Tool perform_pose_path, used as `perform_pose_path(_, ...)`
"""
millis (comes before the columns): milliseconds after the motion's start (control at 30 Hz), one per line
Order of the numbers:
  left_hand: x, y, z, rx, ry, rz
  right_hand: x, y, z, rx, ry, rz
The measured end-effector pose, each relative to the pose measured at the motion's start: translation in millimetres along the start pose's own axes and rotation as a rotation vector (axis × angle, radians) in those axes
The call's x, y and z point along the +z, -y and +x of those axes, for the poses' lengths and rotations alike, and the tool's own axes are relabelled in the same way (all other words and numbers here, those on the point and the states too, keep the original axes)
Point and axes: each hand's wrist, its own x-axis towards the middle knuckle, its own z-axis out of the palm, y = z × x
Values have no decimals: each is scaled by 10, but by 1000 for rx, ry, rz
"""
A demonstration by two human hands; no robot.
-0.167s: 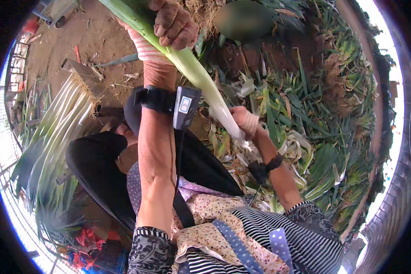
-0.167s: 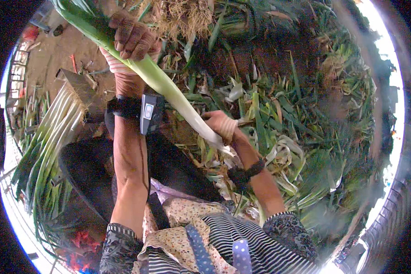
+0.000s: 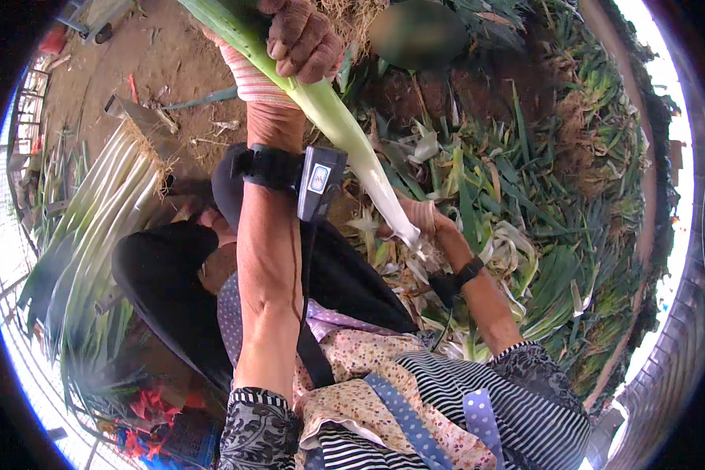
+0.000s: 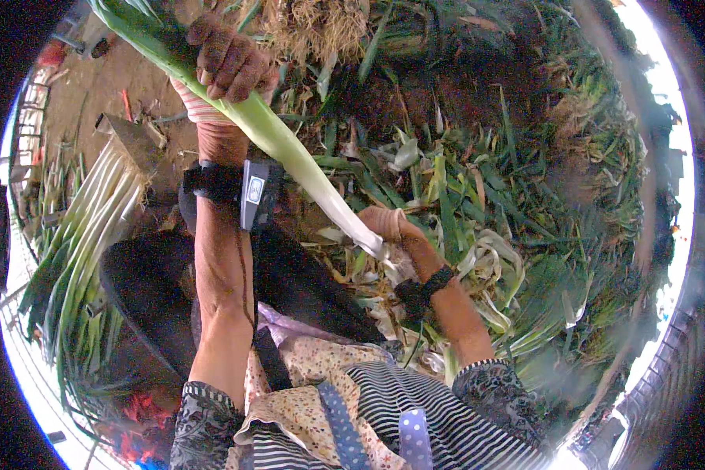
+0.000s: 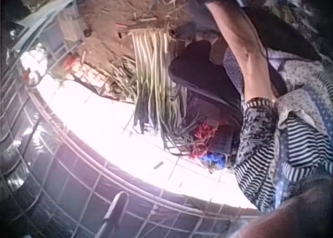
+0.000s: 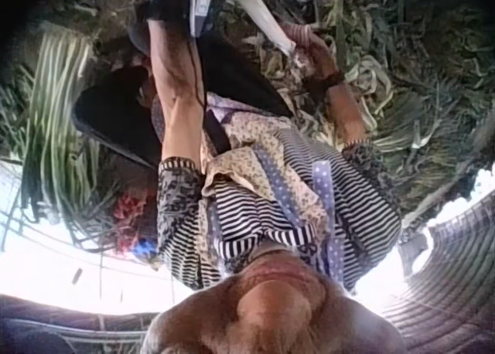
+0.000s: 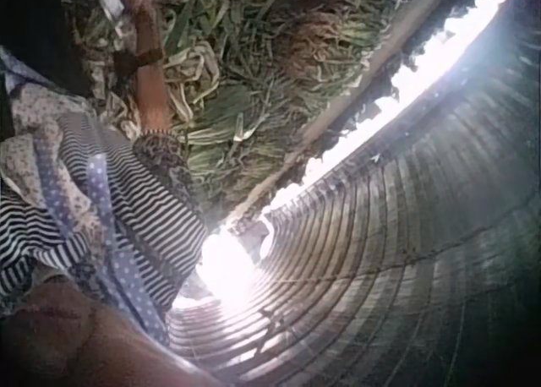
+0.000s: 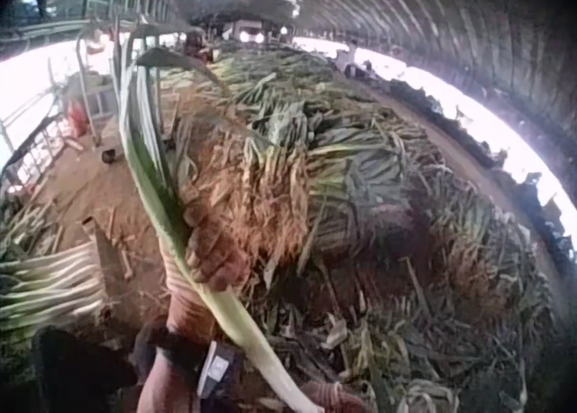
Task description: The recorder is cleaning harvested leeks by peeling off the outer dirty layers and sorting them.
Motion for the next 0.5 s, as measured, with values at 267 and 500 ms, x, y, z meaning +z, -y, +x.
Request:
perform_pose_path(267, 72, -130, -90, 104, -158, 233, -264, 330, -312, 595, 455, -676)
perform_pose_path(500, 210, -214, -45, 260, -523, 748, -214, -409, -1787, 933, -24, -1021)
